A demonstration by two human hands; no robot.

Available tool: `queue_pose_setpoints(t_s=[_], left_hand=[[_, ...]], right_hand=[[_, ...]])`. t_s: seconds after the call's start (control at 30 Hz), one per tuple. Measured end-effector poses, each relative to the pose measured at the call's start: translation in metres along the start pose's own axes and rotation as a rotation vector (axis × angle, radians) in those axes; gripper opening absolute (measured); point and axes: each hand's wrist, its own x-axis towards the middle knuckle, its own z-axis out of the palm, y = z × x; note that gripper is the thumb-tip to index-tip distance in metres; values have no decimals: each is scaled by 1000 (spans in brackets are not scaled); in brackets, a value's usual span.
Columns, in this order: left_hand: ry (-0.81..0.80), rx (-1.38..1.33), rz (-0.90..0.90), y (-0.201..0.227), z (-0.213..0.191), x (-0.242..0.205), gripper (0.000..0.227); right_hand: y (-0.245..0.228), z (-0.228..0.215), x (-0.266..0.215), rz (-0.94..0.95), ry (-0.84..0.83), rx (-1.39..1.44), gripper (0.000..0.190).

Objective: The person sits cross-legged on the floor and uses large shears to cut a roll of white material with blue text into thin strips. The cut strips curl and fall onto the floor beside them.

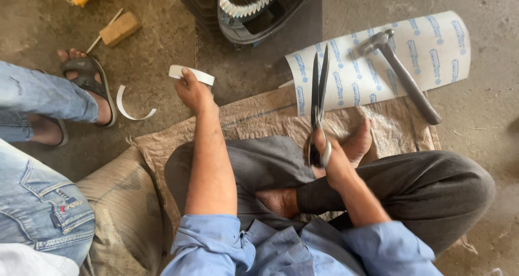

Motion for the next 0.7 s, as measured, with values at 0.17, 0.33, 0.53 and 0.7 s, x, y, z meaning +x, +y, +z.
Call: queue_pose_setpoints(t_s=[0.17, 0.33, 0.53, 0.7], left_hand=[[-31, 407, -209, -49, 1, -26, 48], [-604, 829, 22, -97, 31, -134, 39], [-782, 821, 4, -99, 63, -180, 44], [-801, 519, -392, -80, 75, -164, 36]], right_hand=[[28, -16, -64, 181, -31, 8, 75], [44, -23, -91, 442, 12, 65, 71], [38, -24, -97, 607, 10, 26, 70], [29, -20, -61, 543, 5, 34, 64]])
